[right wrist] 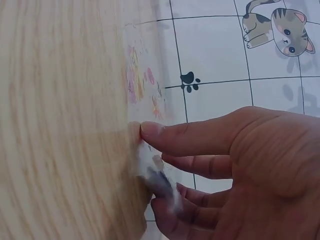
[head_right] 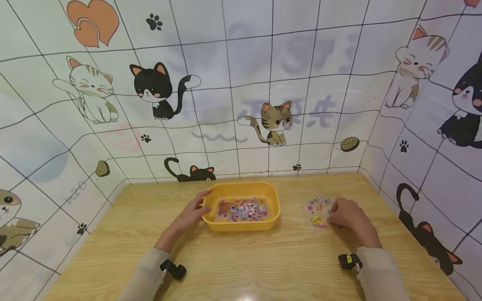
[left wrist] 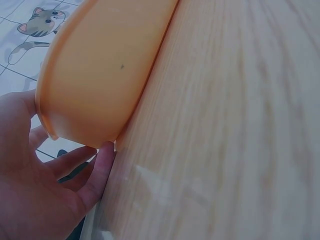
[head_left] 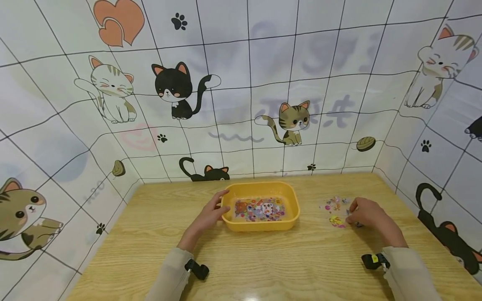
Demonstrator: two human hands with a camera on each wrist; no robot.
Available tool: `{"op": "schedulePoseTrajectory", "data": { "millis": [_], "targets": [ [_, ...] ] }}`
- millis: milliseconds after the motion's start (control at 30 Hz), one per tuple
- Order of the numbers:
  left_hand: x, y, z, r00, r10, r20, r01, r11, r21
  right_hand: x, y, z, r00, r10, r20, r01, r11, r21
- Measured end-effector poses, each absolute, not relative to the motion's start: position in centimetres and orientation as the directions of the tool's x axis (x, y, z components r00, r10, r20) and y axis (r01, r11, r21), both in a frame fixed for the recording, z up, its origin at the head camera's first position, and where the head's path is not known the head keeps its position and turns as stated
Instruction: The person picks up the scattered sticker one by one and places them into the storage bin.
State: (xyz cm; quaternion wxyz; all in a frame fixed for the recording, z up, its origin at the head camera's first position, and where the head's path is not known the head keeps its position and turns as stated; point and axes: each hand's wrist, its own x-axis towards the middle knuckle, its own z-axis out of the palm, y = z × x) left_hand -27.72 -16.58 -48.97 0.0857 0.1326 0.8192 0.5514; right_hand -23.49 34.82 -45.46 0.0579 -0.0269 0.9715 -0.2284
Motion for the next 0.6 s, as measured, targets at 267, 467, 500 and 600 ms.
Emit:
{"op": "schedulePoseTrajectory", "data": {
  "millis": [267, 467, 500, 600],
  "targets": [
    [-27.58, -16.56, -48.88, -0.952, 0.305, 0.003, 0.117, 0.355, 0.927, -23.68, 35.33, -46.28, -0.997, -0.067, -0.046, -0.036, 0.87, -0.491],
    [-27.44, -16.58, -48.79, -0.951, 0.31, 0.008, 0.125, 0.357, 0.926, -23.73, 35.39, -46.19, -0.998, -0.042, -0.054, -0.006, 0.843, -0.537],
    [-27.43, -16.59, -48.8, -0.95, 0.313, 0.008, 0.125, 0.356, 0.926, -23.75, 35.36, -46.09, -0.997, -0.043, -0.056, -0.006, 0.84, -0.543],
    [-27.49, -16.63, -48.86, -0.948, 0.319, 0.008, 0.127, 0.352, 0.927, -23.73, 35.27, -45.71, -0.997, -0.043, -0.06, -0.001, 0.825, -0.565]
  ]
}}
